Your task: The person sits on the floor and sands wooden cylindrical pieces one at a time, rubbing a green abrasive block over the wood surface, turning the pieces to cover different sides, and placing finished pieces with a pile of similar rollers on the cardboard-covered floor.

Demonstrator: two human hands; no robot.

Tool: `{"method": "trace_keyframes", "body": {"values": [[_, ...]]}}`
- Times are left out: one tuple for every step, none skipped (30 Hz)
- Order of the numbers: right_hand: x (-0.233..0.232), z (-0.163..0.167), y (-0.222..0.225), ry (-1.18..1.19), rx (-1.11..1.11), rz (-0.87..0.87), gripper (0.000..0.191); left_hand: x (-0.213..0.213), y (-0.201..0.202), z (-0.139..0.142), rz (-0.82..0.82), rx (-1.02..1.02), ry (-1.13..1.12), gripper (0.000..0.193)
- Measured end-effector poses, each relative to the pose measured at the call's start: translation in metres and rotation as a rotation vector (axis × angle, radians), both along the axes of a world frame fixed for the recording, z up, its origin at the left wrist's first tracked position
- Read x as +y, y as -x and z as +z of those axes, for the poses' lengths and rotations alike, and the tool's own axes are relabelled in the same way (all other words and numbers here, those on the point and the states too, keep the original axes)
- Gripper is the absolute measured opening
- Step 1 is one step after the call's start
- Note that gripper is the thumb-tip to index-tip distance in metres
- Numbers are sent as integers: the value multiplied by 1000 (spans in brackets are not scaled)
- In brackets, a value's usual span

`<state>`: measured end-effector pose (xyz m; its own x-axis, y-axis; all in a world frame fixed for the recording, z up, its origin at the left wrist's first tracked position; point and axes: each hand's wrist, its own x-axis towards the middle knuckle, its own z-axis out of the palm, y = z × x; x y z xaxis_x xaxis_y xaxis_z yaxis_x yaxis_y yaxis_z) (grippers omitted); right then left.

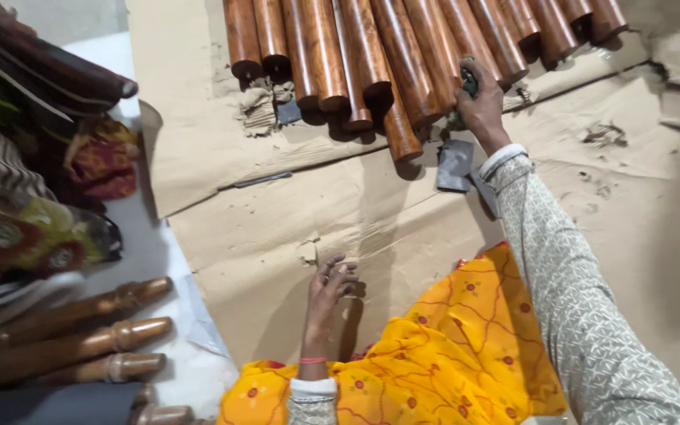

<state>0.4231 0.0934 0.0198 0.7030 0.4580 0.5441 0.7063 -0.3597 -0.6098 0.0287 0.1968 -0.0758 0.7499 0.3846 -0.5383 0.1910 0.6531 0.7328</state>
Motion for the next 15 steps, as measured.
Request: {"method": "trace_keyframes", "body": {"values": [[-2,-3,6,-94,212,24,50,-2,1,1,11,-7,27,51],[-8,-8,16,-181,422,55,48,-2,2,3,-6,8,-3,50],[-22,-11,35,-264,628,92,47,-8,8,4,-18,18,-30,50],[-40,-9,58,-364,925,110,48,-13,14,7,-26,24,-54,49],[-58,-7,85,-459,1221,128,49,-17,17,9,-36,0,-65,49],[-81,-3,115,-430,1363,258,53,-21,22,12,-44,-22,-76,49],[-104,1,146,-349,1464,390,54,-23,27,15,-50,-44,-88,49],[-127,3,175,-241,1652,341,58,-26,31,18,-63,-52,-89,49],[-153,4,208,-219,1642,146,59,-28,34,21,-72,-62,-90,49],[-178,4,238,-277,1683,161,59,-30,38,23,-80,-72,-93,48],[-203,5,257,-336,1724,175,59,-32,41,26,-83,-80,-109,48],[-222,2,269,-397,1855,322,56,-35,44,28,-90,-86,-127,47],[-231,-6,273,-458,1981,472,53,-38,48,30,-99,-93,-144,47],[-241,-12,276,-519,2100,627,50,-42,51,32,-101,-93,-151,47],[-256,-14,284,-599,2120,640,48,-47,54,36,-105,-92,-159,47]]}}
